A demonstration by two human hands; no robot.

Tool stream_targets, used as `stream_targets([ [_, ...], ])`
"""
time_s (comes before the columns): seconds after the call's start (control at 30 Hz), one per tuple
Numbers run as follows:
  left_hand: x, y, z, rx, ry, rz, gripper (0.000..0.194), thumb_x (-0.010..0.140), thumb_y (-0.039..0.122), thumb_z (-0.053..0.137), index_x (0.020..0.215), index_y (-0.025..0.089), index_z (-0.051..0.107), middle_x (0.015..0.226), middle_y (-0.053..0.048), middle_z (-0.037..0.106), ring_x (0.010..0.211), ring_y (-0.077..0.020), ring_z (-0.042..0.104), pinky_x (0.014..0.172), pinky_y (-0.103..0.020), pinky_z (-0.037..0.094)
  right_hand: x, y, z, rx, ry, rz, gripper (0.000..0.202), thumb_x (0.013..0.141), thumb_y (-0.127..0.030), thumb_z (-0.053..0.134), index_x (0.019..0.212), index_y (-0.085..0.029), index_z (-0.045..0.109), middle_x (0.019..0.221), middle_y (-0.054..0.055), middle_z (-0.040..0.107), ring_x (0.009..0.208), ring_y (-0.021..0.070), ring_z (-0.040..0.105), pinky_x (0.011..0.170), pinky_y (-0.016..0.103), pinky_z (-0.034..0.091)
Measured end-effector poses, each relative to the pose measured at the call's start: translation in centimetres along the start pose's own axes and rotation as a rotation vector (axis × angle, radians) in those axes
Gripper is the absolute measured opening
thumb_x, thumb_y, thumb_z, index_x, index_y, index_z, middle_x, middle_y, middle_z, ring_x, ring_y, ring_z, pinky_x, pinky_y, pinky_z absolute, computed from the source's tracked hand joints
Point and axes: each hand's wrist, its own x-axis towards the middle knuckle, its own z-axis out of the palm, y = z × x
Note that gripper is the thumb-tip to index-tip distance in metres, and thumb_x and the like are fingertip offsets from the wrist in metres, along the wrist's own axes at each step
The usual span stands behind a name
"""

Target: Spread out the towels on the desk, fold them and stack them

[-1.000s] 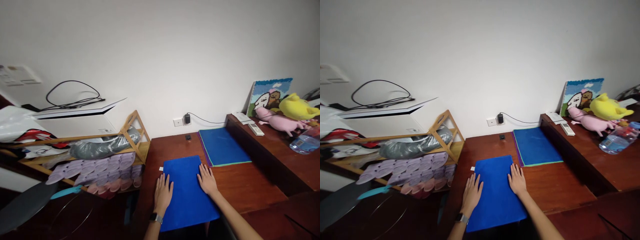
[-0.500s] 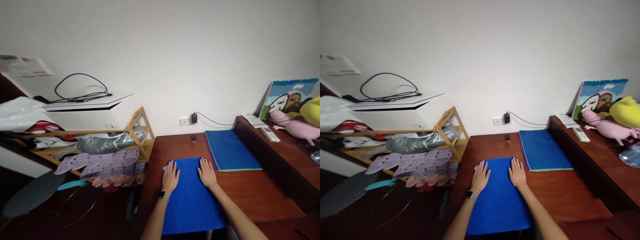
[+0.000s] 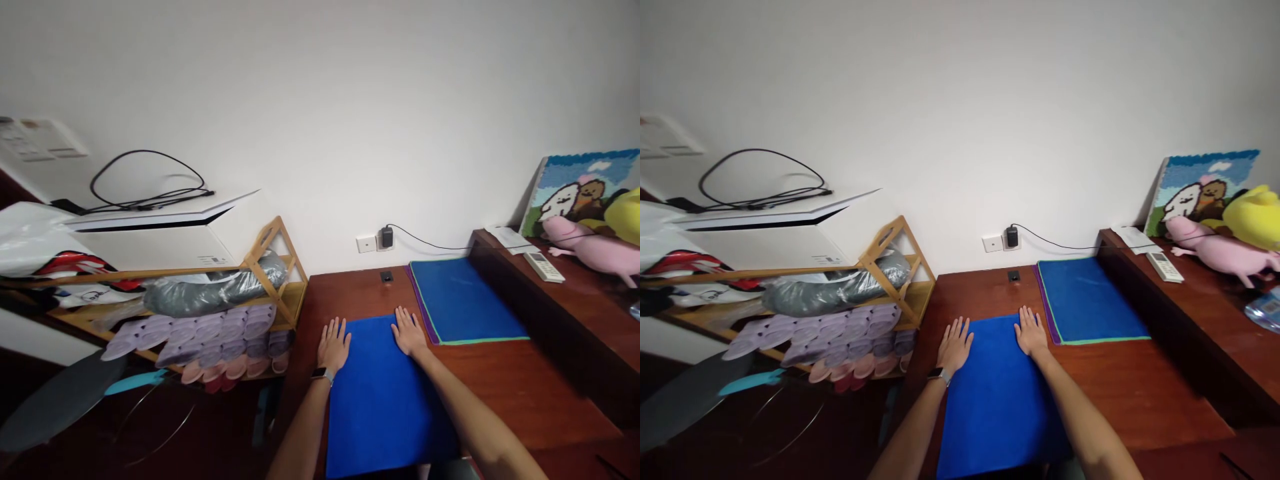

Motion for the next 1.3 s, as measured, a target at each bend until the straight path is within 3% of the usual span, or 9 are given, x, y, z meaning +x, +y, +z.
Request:
stream_targets([
  [0.13,-0.5,6.0,0.7,-0.032,0.106,0.127,0.058,0.107,0.033,0.029,0.162,0.017,0.037,0.169,-0.011,0.037,0.159,-0.0258,0.027,0.131,-0.049,0.022,-1.5,-3.0,0.5,0.014,0.099,-0.088,0.067,0.107,-0.041,0.02,0.166,-0.01,0.024,0.172,0.012,0.023,0.161,0.0249,0.017,0.131,0.047,0.011],
  [0.23,-1.3,8.9,2.4,-0.048,0.057,0.165,0.057,0.107,0.032,0.028,0.162,0.02,0.038,0.169,-0.009,0.037,0.158,-0.0248,0.03,0.129,-0.049,0.027,-2.9,-3.9,1.8,0.023,0.092,-0.177,0.065,0.107,-0.039,0.02,0.166,-0.013,0.026,0.172,0.009,0.025,0.161,0.0231,0.018,0.131,0.045,0.012],
  [0.37,-1.5,6.0,2.8,-0.012,-0.007,0.032,0.058,0.108,0.036,0.028,0.161,0.018,0.039,0.168,-0.012,0.038,0.156,-0.0277,0.034,0.128,-0.052,0.029,-2.6,-1.5,1.5,0.018,0.03,-0.096,0.066,0.107,-0.042,0.02,0.166,-0.012,0.026,0.171,0.01,0.025,0.16,0.0234,0.02,0.131,0.047,0.014],
  [0.53,-0.7,1.1,0.7,0.052,-0.027,-0.025,0.058,0.107,0.035,0.03,0.162,0.016,0.038,0.166,-0.013,0.041,0.155,-0.0277,0.036,0.127,-0.051,0.031,-0.6,1.1,-1.2,0.017,-0.024,-0.035,0.066,0.107,-0.04,0.022,0.165,-0.01,0.026,0.172,0.011,0.023,0.16,0.0231,0.019,0.13,0.046,0.016],
  [0.73,-4.6,6.2,-0.3,0.009,0.149,0.155,0.06,0.109,0.032,0.03,0.167,0.021,0.02,0.169,-0.01,0.036,0.157,-0.0258,0.032,0.128,-0.05,0.031,-5.2,-1.4,-0.4,0.06,0.172,-0.017,0.066,0.109,-0.042,0.015,0.166,-0.01,0.023,0.172,0.01,0.023,0.161,0.0234,0.018,0.131,0.045,0.015],
  [0.87,-9.5,9.6,0.8,-0.041,0.054,0.31,0.059,0.11,0.038,0.03,0.167,0.027,0.02,0.171,-0.005,0.032,0.158,-0.0243,0.03,0.128,-0.049,0.032,-10.6,-3.1,2.8,0.072,0.175,-0.071,0.066,0.109,-0.045,0.017,0.166,-0.014,0.025,0.172,0.007,0.024,0.161,0.0239,0.018,0.131,0.045,0.017],
  [1.0,-11.8,7.2,0.7,-0.003,-0.005,0.169,0.059,0.11,0.044,0.028,0.166,0.026,0.027,0.17,-0.006,0.035,0.157,-0.0259,0.033,0.127,-0.051,0.033,-11.9,-2.6,3.3,0.068,0.083,-0.089,0.065,0.108,-0.044,0.02,0.165,-0.015,0.027,0.171,0.007,0.025,0.16,0.0236,0.021,0.131,0.046,0.016],
  [1.13,-12.7,3.5,-1.2,0.037,-0.038,0.064,0.061,0.109,0.048,0.029,0.163,0.023,0.036,0.168,-0.008,0.04,0.153,-0.0261,0.04,0.124,-0.048,0.037,-10.7,-2.1,0.1,0.036,0.034,0.003,0.064,0.106,-0.039,0.025,0.164,-0.012,0.031,0.17,0.01,0.026,0.159,0.0254,0.023,0.13,0.048,0.016],
  [1.3,-15.3,4.3,-3.9,0.131,0.085,0.0,0.054,0.107,0.041,0.031,0.14,0.018,0.067,0.14,-0.015,0.069,0.128,-0.0314,0.063,0.111,-0.049,0.046,-15.1,-5.6,0.4,0.003,0.166,0.184,0.066,0.104,-0.035,0.025,0.162,-0.007,0.034,0.17,0.015,0.028,0.159,0.0313,0.025,0.129,0.052,0.019],
])
